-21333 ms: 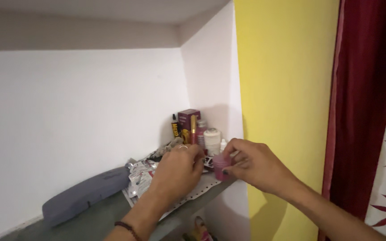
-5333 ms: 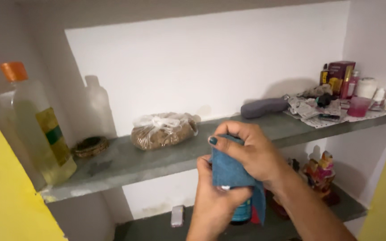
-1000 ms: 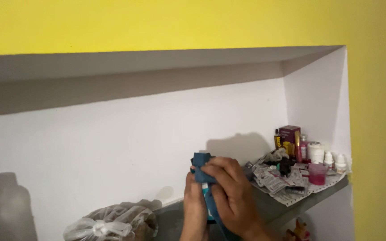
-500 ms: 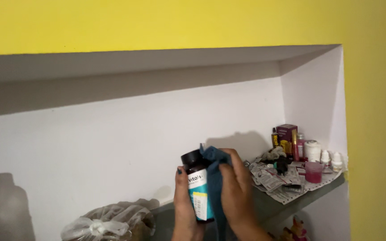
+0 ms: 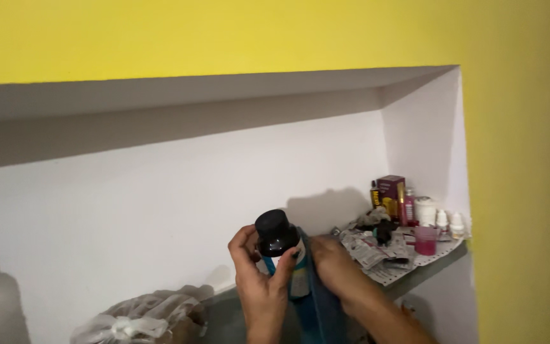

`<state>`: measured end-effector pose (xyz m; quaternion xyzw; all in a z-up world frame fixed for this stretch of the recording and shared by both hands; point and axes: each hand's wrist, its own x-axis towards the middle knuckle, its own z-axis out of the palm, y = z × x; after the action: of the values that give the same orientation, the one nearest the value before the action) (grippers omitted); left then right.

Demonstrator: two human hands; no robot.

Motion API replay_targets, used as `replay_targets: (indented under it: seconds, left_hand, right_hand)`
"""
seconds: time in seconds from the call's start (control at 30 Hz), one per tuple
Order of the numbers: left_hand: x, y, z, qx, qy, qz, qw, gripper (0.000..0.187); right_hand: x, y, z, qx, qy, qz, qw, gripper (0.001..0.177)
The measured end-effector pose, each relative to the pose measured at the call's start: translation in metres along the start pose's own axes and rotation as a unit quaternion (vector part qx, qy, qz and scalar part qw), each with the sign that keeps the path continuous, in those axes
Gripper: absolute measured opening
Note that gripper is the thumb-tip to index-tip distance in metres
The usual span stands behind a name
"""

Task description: The person tidies built-in wall shelves by wiping surfaces with a cloth, handling and repositioning bottles, medicine packets, a small figurine, and other containers, and wiping down a vitamin bottle.

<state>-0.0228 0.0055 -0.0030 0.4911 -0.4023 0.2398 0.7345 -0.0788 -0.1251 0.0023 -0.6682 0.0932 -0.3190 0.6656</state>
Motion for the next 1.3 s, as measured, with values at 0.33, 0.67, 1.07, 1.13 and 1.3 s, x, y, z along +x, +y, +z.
replay_targets:
  seconds: [0.33, 0.67, 1.07, 1.13, 1.3]
  left_hand:
    - [0.011, -0.009, 0.046, 0.168, -0.123, 0.026, 0.978, 0.069]
    - [0.017, -0.04, 0.084, 0.241, -0.184, -0.05, 0.952, 0.078]
    - [-0.005, -0.013, 0.072, 0.231, -0.118, 0.097, 0.961, 0.074]
    - [-0.014, -0.003, 0.07, 0.192, -0.123, 0.151, 0.962, 0.065]
    - [-0.058, 0.012, 0.069, 0.159, -0.214, 0.147, 0.953, 0.049]
  right_hand:
    - [-0.002, -0.051, -0.096, -0.228, 0.148, -0.057, 0.961, 0.035]
    - [-0.012, -0.034, -0.125, -0.194, 0.141, -0.017, 0.971, 0.037]
    - [-0.022, -0.034, -0.115, -0.247, 0.099, -0.046, 0.963, 0.037]
    - [-0.029, -0.034, -0.112, -0.268, 0.094, -0.018, 0.959, 0.034]
    - [-0.029, -0.016, -0.136, -0.366, -0.062, -0.105, 0.923, 0.028]
